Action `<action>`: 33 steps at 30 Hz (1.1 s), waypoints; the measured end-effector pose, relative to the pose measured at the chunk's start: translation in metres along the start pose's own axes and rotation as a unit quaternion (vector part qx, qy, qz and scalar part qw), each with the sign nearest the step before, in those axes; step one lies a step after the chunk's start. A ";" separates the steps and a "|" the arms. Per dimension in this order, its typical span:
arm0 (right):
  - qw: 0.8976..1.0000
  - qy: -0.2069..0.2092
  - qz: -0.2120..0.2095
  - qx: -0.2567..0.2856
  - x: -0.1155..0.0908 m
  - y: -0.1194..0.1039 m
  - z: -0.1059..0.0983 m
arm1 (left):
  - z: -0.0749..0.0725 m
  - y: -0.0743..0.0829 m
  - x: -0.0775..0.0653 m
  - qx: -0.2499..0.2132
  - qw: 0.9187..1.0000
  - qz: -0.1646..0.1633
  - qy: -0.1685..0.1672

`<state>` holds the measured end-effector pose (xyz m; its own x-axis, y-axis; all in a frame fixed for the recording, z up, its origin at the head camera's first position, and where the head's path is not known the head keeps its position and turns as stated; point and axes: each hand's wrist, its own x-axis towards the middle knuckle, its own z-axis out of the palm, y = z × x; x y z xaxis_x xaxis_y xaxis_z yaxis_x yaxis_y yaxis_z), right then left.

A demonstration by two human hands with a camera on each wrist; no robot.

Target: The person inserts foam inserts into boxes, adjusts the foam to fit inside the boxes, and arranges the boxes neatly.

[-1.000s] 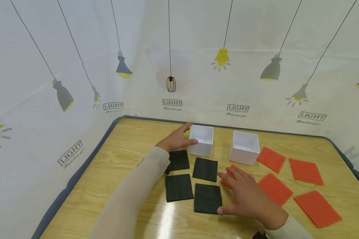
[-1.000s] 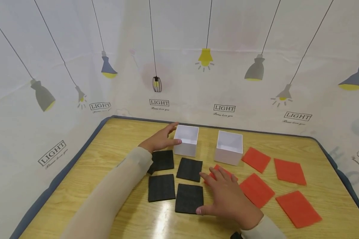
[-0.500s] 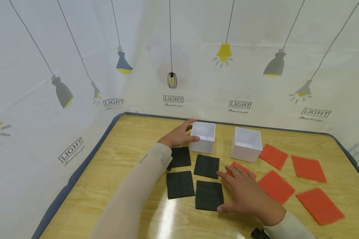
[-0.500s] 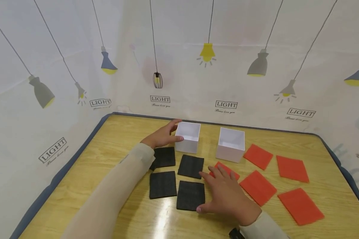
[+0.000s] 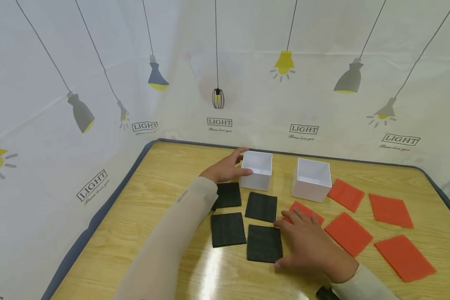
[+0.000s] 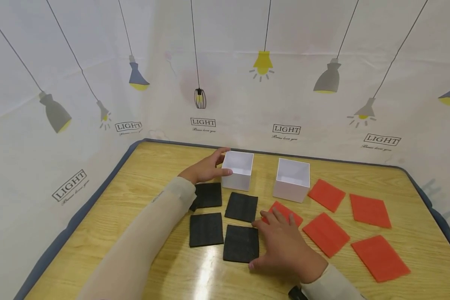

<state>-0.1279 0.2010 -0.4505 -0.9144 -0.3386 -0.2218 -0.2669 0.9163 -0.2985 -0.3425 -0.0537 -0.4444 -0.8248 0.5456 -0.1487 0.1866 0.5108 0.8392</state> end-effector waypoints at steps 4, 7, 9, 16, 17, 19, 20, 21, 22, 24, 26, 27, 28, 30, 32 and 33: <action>1.000 -0.003 0.003 -0.002 0.000 -0.001 0.001 | 0.000 0.000 0.000 0.001 1.000 -0.002 -0.003; 1.000 -0.003 0.003 -0.008 0.001 -0.001 0.002 | -0.001 0.001 0.001 0.004 1.000 -0.003 -0.004; 1.000 -0.005 0.007 -0.010 0.002 -0.002 0.003 | -0.001 0.001 0.000 0.007 1.000 -0.004 -0.005; 0.999 -0.023 0.020 -0.016 0.006 -0.004 0.004 | -0.002 0.002 0.000 0.003 1.000 -0.005 -0.008; 0.999 -0.025 0.022 -0.017 0.006 -0.004 0.004 | -0.002 0.001 0.001 0.000 1.000 -0.004 -0.008; 0.999 -0.030 0.025 -0.020 0.007 -0.006 0.005 | -0.002 0.000 0.001 -0.002 1.000 -0.005 -0.010; 0.999 -0.031 0.026 -0.021 0.007 -0.006 0.005 | -0.001 0.000 0.001 -0.003 1.000 -0.006 -0.010; 0.999 -0.032 0.027 -0.022 0.008 -0.007 0.005 | -0.001 0.000 0.001 -0.002 1.000 -0.006 -0.010; 0.999 -0.032 0.028 -0.024 0.008 -0.007 0.005 | -0.001 0.000 0.001 -0.002 1.000 -0.006 -0.010; 0.999 -0.033 0.030 -0.027 0.008 -0.009 0.005 | -0.001 0.000 0.001 0.000 1.000 -0.008 -0.009; 0.999 -0.031 0.029 -0.030 0.009 -0.010 0.005 | -0.001 0.000 0.001 -0.003 1.000 -0.007 -0.008; 0.999 -0.030 0.028 -0.032 0.009 -0.011 0.005 | -0.001 0.000 0.001 -0.003 1.000 -0.006 -0.008; 0.999 -0.029 0.027 -0.032 0.008 -0.012 0.005 | -0.001 0.000 0.001 -0.005 1.000 -0.006 -0.008; 0.999 -0.027 0.024 -0.032 0.008 -0.014 0.004 | -0.001 -0.001 0.002 -0.006 1.000 -0.005 -0.008; 0.999 -0.026 0.019 -0.030 0.008 -0.015 0.003 | -0.001 -0.001 0.002 -0.006 1.000 -0.005 -0.008; 0.999 -0.025 0.018 -0.031 0.008 -0.016 0.003 | -0.001 -0.001 0.002 -0.006 1.000 -0.004 -0.008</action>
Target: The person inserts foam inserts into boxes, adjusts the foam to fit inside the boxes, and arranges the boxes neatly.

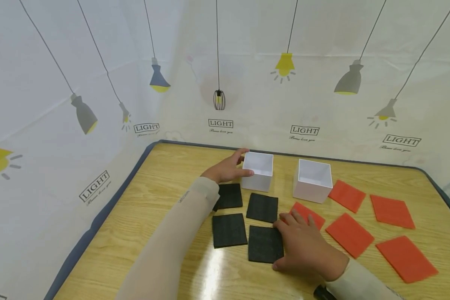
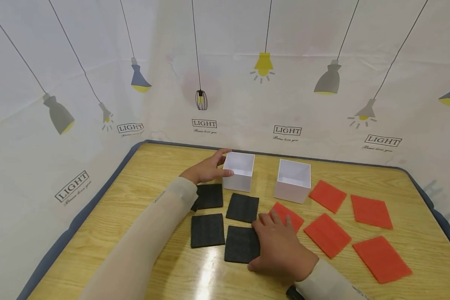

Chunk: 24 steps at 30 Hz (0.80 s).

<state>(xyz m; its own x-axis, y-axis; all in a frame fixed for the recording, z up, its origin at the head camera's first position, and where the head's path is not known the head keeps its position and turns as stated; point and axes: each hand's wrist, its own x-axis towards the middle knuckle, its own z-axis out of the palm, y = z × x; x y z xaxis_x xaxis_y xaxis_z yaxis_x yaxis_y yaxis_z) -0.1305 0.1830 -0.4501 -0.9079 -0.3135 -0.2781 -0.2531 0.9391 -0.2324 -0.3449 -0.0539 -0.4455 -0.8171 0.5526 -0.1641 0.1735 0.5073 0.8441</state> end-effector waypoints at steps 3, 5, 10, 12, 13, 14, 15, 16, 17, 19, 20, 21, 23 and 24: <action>1.000 0.005 -0.004 0.000 0.000 -0.001 0.001 | 0.000 0.000 0.001 0.001 1.000 0.001 0.000; 1.000 0.010 -0.005 -0.002 0.000 -0.001 0.003 | 0.000 0.000 0.001 0.001 1.000 0.000 0.000; 1.000 0.012 -0.008 -0.003 0.002 -0.003 0.006 | 0.001 0.001 0.000 0.001 1.000 -0.001 -0.001; 1.000 0.010 -0.009 -0.003 0.001 -0.004 0.006 | 0.001 0.001 -0.001 0.001 1.000 -0.002 -0.001; 1.000 0.009 -0.009 -0.004 0.002 -0.004 0.006 | 0.001 0.001 -0.001 0.002 1.000 -0.003 -0.001; 1.000 0.009 -0.009 -0.004 0.001 -0.005 0.006 | 0.002 0.001 -0.001 0.002 1.000 -0.005 -0.001; 1.000 0.009 -0.010 -0.003 0.001 -0.005 0.006 | 0.002 0.001 -0.001 0.002 1.000 -0.006 -0.001; 1.000 0.010 -0.011 -0.001 0.000 -0.005 0.006 | 0.002 0.001 -0.001 0.001 1.000 -0.006 -0.001; 1.000 0.010 -0.009 -0.001 0.000 -0.006 0.006 | 0.002 0.002 -0.002 0.001 1.000 -0.006 -0.001; 1.000 0.010 -0.009 0.002 -0.001 -0.006 0.006 | 0.001 0.002 -0.002 0.000 1.000 -0.003 -0.001; 1.000 0.009 -0.009 0.008 -0.001 -0.007 0.006 | 0.001 0.002 -0.002 -0.001 1.000 -0.001 -0.002; 1.000 0.008 -0.009 0.012 -0.001 -0.007 0.006 | 0.001 0.003 -0.002 -0.001 1.000 0.002 -0.003; 1.000 0.006 -0.009 0.018 -0.002 -0.007 0.006 | 0.000 0.003 -0.003 -0.001 1.000 0.003 -0.003; 1.000 0.006 -0.010 0.021 -0.002 -0.007 0.007 | 0.000 0.003 -0.003 -0.002 1.000 0.003 -0.004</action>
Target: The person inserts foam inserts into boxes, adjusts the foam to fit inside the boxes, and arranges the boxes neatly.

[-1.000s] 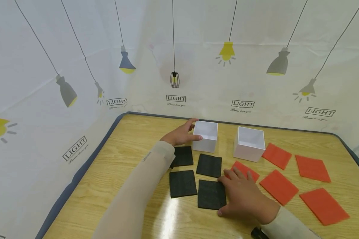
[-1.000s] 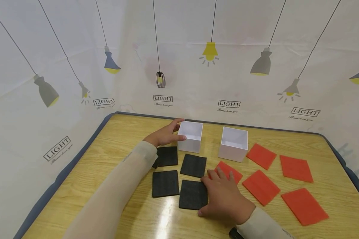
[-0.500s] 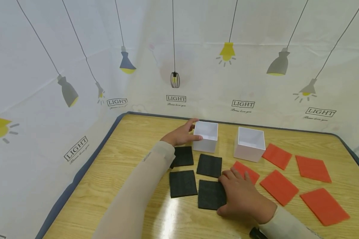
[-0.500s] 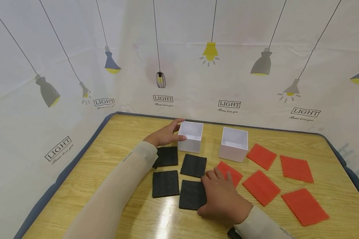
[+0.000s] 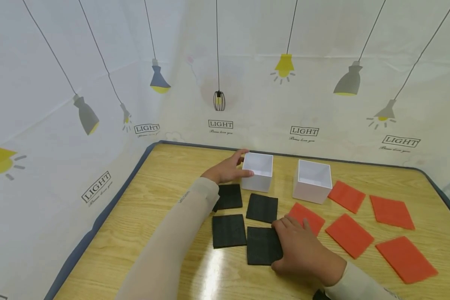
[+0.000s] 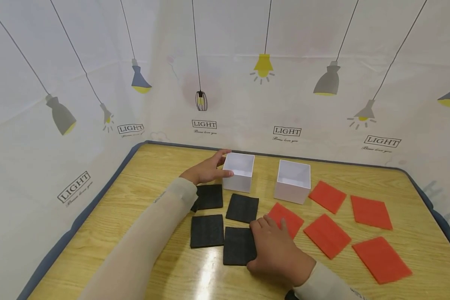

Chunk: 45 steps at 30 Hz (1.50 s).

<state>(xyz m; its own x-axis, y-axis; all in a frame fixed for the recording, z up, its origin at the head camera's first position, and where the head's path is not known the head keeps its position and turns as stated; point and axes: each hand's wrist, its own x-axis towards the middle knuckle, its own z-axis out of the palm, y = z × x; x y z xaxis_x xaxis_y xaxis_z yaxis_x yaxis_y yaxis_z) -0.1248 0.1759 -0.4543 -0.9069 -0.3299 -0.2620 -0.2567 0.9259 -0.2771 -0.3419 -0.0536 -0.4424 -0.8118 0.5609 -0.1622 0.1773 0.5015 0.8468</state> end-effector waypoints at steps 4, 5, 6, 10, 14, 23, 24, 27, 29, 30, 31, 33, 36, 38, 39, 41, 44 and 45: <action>1.000 -0.001 -0.001 0.006 0.001 -0.001 0.002 | 0.000 0.000 0.000 -0.002 1.000 -0.004 -0.001; 1.000 -0.002 -0.001 0.006 0.001 -0.001 0.002 | 0.000 0.000 0.000 -0.004 1.000 -0.004 -0.001; 1.000 -0.002 -0.002 0.008 0.001 -0.001 0.002 | 0.000 0.000 0.000 -0.004 1.000 -0.005 -0.001; 1.000 -0.004 -0.005 0.012 0.001 -0.002 0.003 | 0.001 0.000 0.001 0.002 1.000 -0.004 0.003; 1.000 -0.004 -0.011 0.009 0.001 -0.002 0.003 | 0.001 -0.001 0.001 0.011 1.000 -0.006 0.007; 1.000 -0.008 -0.019 0.010 0.000 -0.002 0.002 | 0.001 -0.003 0.002 0.012 1.000 -0.012 0.008; 1.000 -0.009 -0.019 0.010 0.000 -0.002 0.002 | 0.001 -0.003 0.002 0.011 1.000 -0.011 0.008; 1.000 -0.017 -0.016 0.011 0.001 -0.002 0.002 | 0.001 -0.002 0.002 0.010 1.000 -0.010 0.008; 1.000 -0.023 -0.016 0.011 0.001 -0.002 0.002 | 0.001 -0.002 0.002 0.009 1.000 -0.008 0.006; 1.000 -0.025 -0.016 0.010 0.001 -0.002 0.002 | 0.001 -0.002 0.002 0.010 1.000 -0.008 0.006; 0.999 -0.028 -0.016 0.010 0.001 -0.002 0.002 | 0.001 -0.002 0.002 0.011 1.000 -0.008 0.006; 0.999 -0.032 -0.018 0.005 0.001 -0.002 0.002 | 0.001 -0.002 0.001 0.011 1.000 -0.008 0.006; 0.999 -0.033 -0.022 -0.002 0.001 -0.003 0.001 | 0.001 -0.002 0.001 0.014 1.000 -0.009 0.006; 0.999 -0.030 -0.026 -0.008 0.001 -0.003 0.001 | 0.001 -0.002 0.001 0.014 1.000 -0.010 0.006; 0.999 -0.027 -0.029 -0.011 0.000 -0.003 0.001 | 0.001 -0.002 0.002 0.015 1.000 -0.010 0.006; 0.999 -0.021 -0.036 -0.017 0.000 -0.004 0.001 | 0.000 -0.003 0.002 0.013 1.000 -0.008 0.004; 0.998 -0.010 -0.047 -0.027 -0.001 -0.005 0.002 | 0.000 -0.005 0.003 0.012 1.000 -0.005 0.003; 0.998 -0.008 -0.049 -0.030 -0.001 -0.005 0.003 | 0.000 -0.005 0.003 0.012 1.000 -0.004 0.002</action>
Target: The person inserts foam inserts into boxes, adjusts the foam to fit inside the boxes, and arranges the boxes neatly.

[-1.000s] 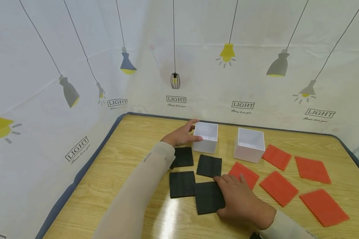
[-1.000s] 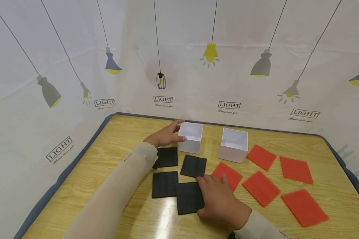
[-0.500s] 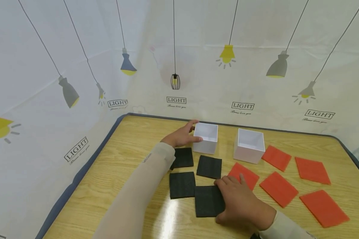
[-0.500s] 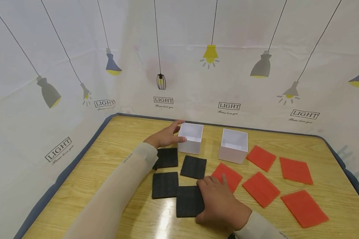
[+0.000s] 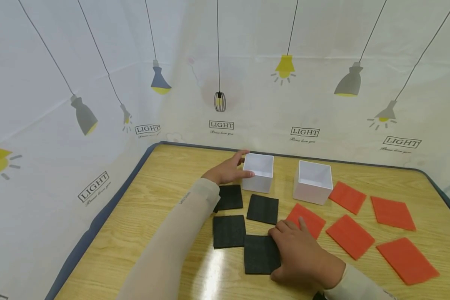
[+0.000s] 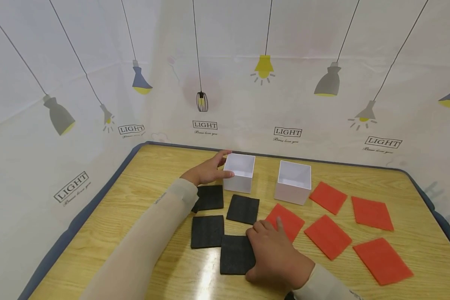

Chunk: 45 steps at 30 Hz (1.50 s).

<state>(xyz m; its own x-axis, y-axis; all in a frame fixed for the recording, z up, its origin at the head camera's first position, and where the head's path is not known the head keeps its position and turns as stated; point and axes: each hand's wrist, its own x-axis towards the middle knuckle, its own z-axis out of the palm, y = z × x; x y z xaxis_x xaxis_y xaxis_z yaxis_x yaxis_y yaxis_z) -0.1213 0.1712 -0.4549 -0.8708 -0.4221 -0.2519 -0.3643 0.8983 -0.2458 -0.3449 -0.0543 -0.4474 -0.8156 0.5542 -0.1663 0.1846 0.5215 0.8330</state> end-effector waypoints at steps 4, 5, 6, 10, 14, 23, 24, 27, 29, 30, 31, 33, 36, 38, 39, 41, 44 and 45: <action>1.000 -0.001 -0.005 -0.015 0.000 -0.002 0.001 | 0.000 -0.001 0.000 0.002 1.000 0.001 0.001; 1.000 -0.003 -0.005 -0.018 -0.001 -0.003 0.001 | 0.001 -0.001 0.000 0.003 1.000 0.000 0.001; 1.000 -0.002 -0.006 -0.020 -0.001 -0.003 0.001 | 0.001 -0.001 -0.001 0.004 1.000 0.000 0.001; 1.000 -0.001 -0.003 -0.018 -0.002 -0.005 0.001 | 0.002 -0.001 -0.002 0.003 1.000 -0.001 0.001; 1.000 -0.007 0.008 0.003 -0.003 -0.006 0.002 | 0.002 -0.001 -0.003 0.006 1.000 -0.004 0.001; 0.999 -0.016 0.022 0.043 -0.004 -0.006 0.003 | 0.003 -0.002 -0.004 0.009 1.000 -0.007 0.000; 0.999 -0.016 0.021 0.044 -0.003 -0.006 0.003 | 0.003 -0.003 -0.003 0.006 1.000 -0.007 0.000; 0.999 -0.017 0.018 0.043 -0.002 -0.005 0.003 | 0.003 -0.002 -0.003 0.002 1.000 -0.006 0.002; 0.999 -0.018 0.016 0.038 -0.001 -0.005 0.003 | 0.003 -0.002 -0.003 0.001 1.000 -0.007 0.003; 0.999 -0.018 0.015 0.036 0.000 -0.004 0.002 | 0.003 -0.002 -0.003 0.002 1.000 -0.007 0.003; 0.999 -0.020 0.014 0.034 0.000 -0.004 0.002 | 0.003 -0.002 -0.003 0.004 1.000 -0.008 0.003; 0.999 -0.024 0.012 0.034 0.001 -0.004 0.001 | 0.003 -0.002 -0.002 0.007 1.000 -0.009 0.002; 0.999 -0.030 0.009 0.035 0.001 -0.004 -0.001 | 0.002 -0.001 -0.002 0.008 1.000 -0.007 0.004; 0.999 -0.028 0.002 0.036 0.002 -0.004 -0.003 | 0.002 0.001 -0.002 0.009 1.000 -0.004 0.007; 0.999 -0.026 -0.003 0.037 0.002 -0.003 -0.003 | 0.001 0.002 -0.003 0.009 1.000 -0.004 0.008; 0.999 -0.019 -0.014 0.035 0.003 -0.003 -0.004 | 0.001 0.004 -0.003 0.012 1.000 -0.004 0.011; 0.999 -0.011 -0.027 0.035 0.003 -0.002 -0.003 | 0.000 0.005 -0.003 0.015 1.000 -0.005 0.011; 0.999 -0.010 -0.027 0.035 0.003 -0.002 -0.002 | 0.000 0.004 -0.003 0.016 1.000 -0.006 0.011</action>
<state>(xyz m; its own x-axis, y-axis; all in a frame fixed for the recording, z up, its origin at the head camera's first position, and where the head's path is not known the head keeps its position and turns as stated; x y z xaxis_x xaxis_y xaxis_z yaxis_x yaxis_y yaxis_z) -0.1245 0.1685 -0.4530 -0.8431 -0.4734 -0.2551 -0.3862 0.8632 -0.3252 -0.3413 -0.0537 -0.4434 -0.8293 0.5343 -0.1639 0.1921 0.5479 0.8142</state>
